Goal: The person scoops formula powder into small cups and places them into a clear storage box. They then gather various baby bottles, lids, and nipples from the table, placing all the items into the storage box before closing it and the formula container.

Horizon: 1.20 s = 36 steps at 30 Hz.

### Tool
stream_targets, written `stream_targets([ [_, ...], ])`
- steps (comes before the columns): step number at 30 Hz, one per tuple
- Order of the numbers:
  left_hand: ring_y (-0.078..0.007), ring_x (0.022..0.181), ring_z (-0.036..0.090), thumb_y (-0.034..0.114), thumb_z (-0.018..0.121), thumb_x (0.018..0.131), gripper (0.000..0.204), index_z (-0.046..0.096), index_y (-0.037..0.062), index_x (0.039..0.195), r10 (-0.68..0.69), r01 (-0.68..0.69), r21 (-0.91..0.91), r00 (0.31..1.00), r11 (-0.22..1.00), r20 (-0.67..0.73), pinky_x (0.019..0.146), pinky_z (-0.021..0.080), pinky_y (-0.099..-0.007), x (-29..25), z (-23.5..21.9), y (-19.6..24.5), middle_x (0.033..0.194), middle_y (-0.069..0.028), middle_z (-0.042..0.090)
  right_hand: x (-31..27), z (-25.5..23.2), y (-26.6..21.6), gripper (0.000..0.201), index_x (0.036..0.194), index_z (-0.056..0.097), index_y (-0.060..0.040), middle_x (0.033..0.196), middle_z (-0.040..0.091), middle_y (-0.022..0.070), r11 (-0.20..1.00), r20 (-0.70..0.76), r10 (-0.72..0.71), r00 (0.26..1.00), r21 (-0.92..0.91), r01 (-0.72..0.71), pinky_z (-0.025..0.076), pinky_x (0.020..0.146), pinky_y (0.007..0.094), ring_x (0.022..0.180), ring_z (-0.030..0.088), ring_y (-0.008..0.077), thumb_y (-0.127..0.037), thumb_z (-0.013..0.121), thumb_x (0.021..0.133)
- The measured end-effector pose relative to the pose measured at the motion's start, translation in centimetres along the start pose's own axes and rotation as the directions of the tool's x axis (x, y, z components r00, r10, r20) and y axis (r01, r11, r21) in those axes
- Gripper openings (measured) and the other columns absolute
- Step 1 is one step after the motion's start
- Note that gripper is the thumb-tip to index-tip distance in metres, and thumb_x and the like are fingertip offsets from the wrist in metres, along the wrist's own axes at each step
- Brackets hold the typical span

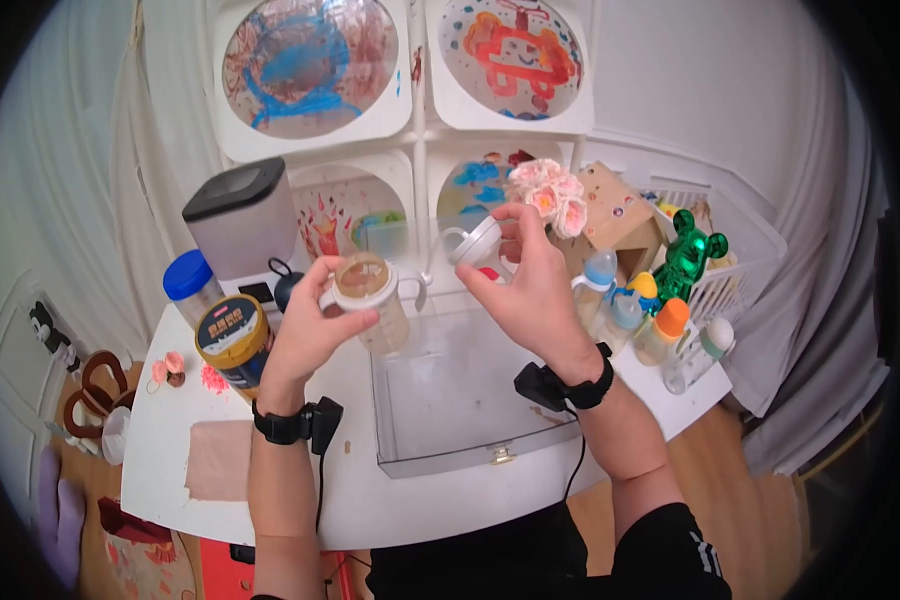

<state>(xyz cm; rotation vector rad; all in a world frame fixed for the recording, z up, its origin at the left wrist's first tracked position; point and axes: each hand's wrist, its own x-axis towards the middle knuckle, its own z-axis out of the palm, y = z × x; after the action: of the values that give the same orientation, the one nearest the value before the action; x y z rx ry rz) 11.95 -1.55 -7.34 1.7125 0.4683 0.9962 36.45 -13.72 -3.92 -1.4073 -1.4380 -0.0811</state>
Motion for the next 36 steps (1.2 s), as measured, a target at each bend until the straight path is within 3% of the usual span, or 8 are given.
stream_targets([
  [5,-0.0146,0.116,0.067,0.017,0.093,0.081,0.056,0.062,0.0047,0.126,-0.004,0.004,0.154,1.000,0.988,-0.002,0.099,0.055,-0.0341,-0.1,1.6,-0.5,0.123,-0.0057,0.072,-2.7,-1.3,1.4,0.056,0.128,0.055,-0.0028,0.106,0.070,0.0174,0.989,0.103,-0.095,0.990,-0.106,0.106,0.058,0.084,0.0417,0.095,0.071,0.0331,-0.017,0.085,0.082],
  [14,-0.0140,0.113,0.068,0.017,0.096,0.076,0.064,0.069,0.0012,0.131,-0.038,0.033,0.302,0.999,0.953,0.012,0.097,0.055,-0.0328,-0.2,3.6,0.6,0.123,-0.0067,0.074,-2.4,-7.4,2.8,0.057,0.133,0.063,-0.0044,0.118,0.070,0.0152,0.983,0.341,-0.038,0.939,-0.158,0.097,0.058,0.090,0.0397,0.106,0.070,0.0324,-0.012,0.085,0.081],
  [17,-0.0144,0.110,0.068,0.016,0.098,0.074,0.067,0.069,-0.0008,0.132,-0.063,0.045,0.364,0.997,0.930,0.038,0.097,0.055,-0.0333,0.4,4.0,0.7,0.121,-0.0070,0.074,-2.2,-8.1,4.4,0.058,0.136,0.064,-0.0045,0.125,0.069,0.0151,0.998,0.362,-0.054,0.931,0.001,0.057,0.059,0.095,0.0389,0.109,0.069,0.0326,-0.010,0.085,0.081],
  [20,-0.0153,0.110,0.068,0.018,0.100,0.073,0.069,0.069,-0.0011,0.132,-0.100,0.059,0.386,0.991,0.921,0.088,0.096,0.056,-0.0340,0.6,4.7,0.2,0.120,-0.0069,0.074,-1.7,-8.5,5.5,0.062,0.140,0.064,-0.0062,0.130,0.069,0.0144,0.996,0.398,-0.093,0.913,0.033,0.087,0.059,0.099,0.0387,0.111,0.069,0.0328,-0.006,0.085,0.082],
  [26,-0.0177,0.120,0.064,0.023,0.097,0.077,0.065,0.069,0.0014,0.131,-0.248,0.145,0.452,0.953,0.880,0.176,0.101,0.053,-0.0355,0.4,5.2,-0.5,0.128,-0.0065,0.071,-1.5,-8.2,7.7,0.065,0.142,0.064,-0.0095,0.130,0.069,0.0136,0.995,0.386,-0.095,0.918,0.063,0.076,0.059,0.099,0.0390,0.113,0.069,0.0318,-0.004,0.086,0.081],
  [29,-0.0176,0.118,0.065,0.025,0.095,0.079,0.062,0.069,0.0008,0.130,-0.233,0.064,0.540,0.940,0.839,0.250,0.101,0.052,-0.0350,0.4,5.0,-1.6,0.125,-0.0076,0.072,-1.5,-7.9,7.6,0.065,0.142,0.064,-0.0097,0.131,0.069,0.0137,0.992,0.369,-0.112,0.923,0.099,0.081,0.058,0.100,0.0392,0.113,0.069,0.0319,-0.004,0.086,0.081],
  [35,-0.0122,0.099,0.068,0.021,0.094,0.081,0.058,0.068,-0.0014,0.129,-0.464,0.242,0.577,0.842,0.781,0.276,0.090,0.056,-0.0298,1.1,5.4,-0.8,0.115,-0.0081,0.074,-1.9,-7.3,7.5,0.065,0.140,0.066,-0.0088,0.128,0.071,0.0086,0.964,0.225,-0.183,0.957,0.231,0.130,0.056,0.099,0.0358,0.113,0.066,0.0218,-0.003,0.088,0.079],
  [36,-0.0104,0.091,0.069,0.020,0.094,0.082,0.058,0.068,-0.0023,0.129,-0.382,0.134,0.576,0.861,0.807,0.335,0.085,0.057,-0.0285,1.0,5.0,-2.0,0.115,-0.0077,0.074,-1.8,-7.2,7.6,0.065,0.140,0.066,-0.0085,0.129,0.071,0.0081,0.959,0.207,-0.186,0.960,0.250,0.132,0.056,0.099,0.0356,0.114,0.066,0.0210,-0.003,0.087,0.079],
])
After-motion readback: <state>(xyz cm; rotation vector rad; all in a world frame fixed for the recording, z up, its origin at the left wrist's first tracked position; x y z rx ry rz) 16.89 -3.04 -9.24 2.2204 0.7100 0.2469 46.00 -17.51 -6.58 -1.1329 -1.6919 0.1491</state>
